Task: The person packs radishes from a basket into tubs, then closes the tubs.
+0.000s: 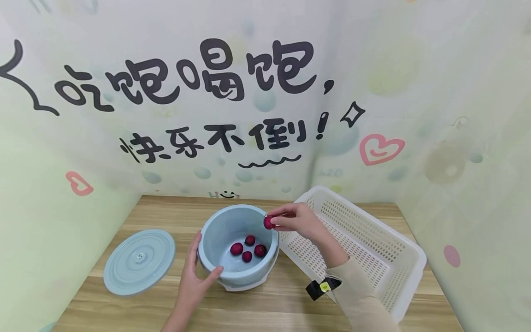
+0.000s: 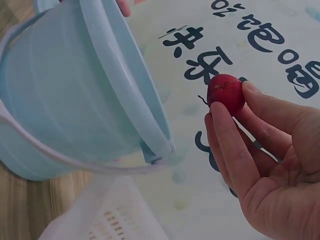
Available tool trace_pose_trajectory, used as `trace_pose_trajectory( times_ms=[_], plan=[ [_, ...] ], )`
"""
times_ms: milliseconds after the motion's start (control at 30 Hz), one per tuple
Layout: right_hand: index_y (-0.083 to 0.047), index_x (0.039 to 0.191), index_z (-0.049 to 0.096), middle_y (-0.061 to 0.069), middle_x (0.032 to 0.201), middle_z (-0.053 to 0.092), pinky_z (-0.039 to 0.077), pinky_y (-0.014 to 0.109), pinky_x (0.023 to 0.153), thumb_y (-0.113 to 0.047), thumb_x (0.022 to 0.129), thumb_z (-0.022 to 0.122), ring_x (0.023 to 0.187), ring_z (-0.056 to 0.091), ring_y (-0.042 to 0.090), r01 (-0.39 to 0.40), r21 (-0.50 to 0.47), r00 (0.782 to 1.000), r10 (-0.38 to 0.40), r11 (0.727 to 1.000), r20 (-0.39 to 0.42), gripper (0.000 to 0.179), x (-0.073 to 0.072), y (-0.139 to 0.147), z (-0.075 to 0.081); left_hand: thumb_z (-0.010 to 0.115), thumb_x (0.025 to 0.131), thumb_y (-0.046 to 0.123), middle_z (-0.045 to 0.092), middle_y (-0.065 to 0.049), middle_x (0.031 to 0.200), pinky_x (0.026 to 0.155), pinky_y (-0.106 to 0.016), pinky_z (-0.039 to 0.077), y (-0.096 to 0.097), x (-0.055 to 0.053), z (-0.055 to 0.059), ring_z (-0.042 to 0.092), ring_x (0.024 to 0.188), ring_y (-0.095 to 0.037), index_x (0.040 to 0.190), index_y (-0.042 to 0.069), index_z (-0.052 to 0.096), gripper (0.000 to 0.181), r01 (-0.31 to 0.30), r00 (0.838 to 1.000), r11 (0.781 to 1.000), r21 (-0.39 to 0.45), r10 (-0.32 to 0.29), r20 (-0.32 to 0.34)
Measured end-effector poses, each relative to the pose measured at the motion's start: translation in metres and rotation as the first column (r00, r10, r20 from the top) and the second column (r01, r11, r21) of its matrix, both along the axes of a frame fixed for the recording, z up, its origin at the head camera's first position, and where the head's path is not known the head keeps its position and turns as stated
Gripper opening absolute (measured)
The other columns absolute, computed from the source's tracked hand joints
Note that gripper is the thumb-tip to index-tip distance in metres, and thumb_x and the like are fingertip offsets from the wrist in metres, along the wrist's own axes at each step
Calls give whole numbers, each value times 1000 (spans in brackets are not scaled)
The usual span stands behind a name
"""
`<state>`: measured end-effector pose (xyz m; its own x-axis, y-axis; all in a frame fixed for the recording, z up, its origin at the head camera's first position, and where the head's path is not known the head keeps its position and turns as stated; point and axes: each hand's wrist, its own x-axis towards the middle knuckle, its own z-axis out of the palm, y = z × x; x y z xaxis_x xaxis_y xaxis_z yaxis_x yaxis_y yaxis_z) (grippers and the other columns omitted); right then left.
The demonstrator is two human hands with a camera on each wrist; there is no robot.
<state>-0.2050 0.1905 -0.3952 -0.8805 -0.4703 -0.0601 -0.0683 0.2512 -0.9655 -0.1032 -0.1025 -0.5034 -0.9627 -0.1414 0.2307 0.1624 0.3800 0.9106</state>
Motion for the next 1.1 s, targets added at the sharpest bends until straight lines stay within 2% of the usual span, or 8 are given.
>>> trace_pose_trajectory(
  times_ms=[133,367,633,733,833,900,1000,1100],
  plan=[
    [4,123,67,19,113,73,61,40,89,-18,92,72,94,74,17,-7,-15,1000,8,1000,5,38,1,-8,0,84,79,32,22,-4,167,119,-66,25,0,0,0,22,153,-34,159,29,22,101,2,1000,1000,6,-2,3],
    [3,122,68,21,115,71,61,39,88,-17,92,71,93,73,13,-23,-25,1000,22,999,-8,36,4,-23,-4,84,79,32,22,-2,167,119,-66,25,0,1,0,23,153,-34,157,40,20,101,-1,1000,1000,8,1,7],
    [-1,122,68,15,118,72,61,35,90,-21,93,71,98,70,9,-29,-1,1000,29,1000,-3,35,9,-30,-6,84,78,30,23,-2,166,120,-65,24,0,1,0,23,153,-33,157,39,20,102,3,1000,1000,15,-3,-6],
    [0,123,67,16,120,71,60,38,92,-21,94,69,99,71,9,-37,-10,999,36,999,-2,36,9,-29,-6,85,78,30,23,-2,166,120,-65,24,0,1,0,22,153,-33,157,39,20,102,3,1000,1000,16,-3,-4],
    [2,124,66,20,121,70,58,45,95,-21,95,67,99,71,10,-43,-22,999,43,999,-11,36,10,-26,-5,85,78,32,22,-2,167,119,-65,25,-1,1,-1,22,153,-34,157,39,20,102,-1,1000,1000,12,1,7],
    [3,125,65,23,121,68,57,50,96,-20,96,66,99,71,11,-45,-34,999,45,998,-11,37,10,-23,-4,84,79,33,22,-2,167,119,-65,26,-1,1,-1,23,153,-34,158,36,21,101,-2,1000,1000,10,2,15],
    [6,126,63,30,125,64,58,48,94,-19,97,65,101,71,13,-46,-42,999,46,998,-9,38,9,-18,-4,84,79,34,22,-1,167,118,-65,27,-1,1,-1,23,153,-34,158,34,21,101,-3,1000,1000,5,2,24],
    [6,127,61,35,128,60,59,43,92,-19,97,65,108,70,26,-39,-45,999,39,998,-4,40,8,-12,-4,83,80,35,22,-1,167,117,-65,28,-1,0,-1,23,153,-34,158,34,21,100,-2,1000,1000,2,2,26]
  ],
)
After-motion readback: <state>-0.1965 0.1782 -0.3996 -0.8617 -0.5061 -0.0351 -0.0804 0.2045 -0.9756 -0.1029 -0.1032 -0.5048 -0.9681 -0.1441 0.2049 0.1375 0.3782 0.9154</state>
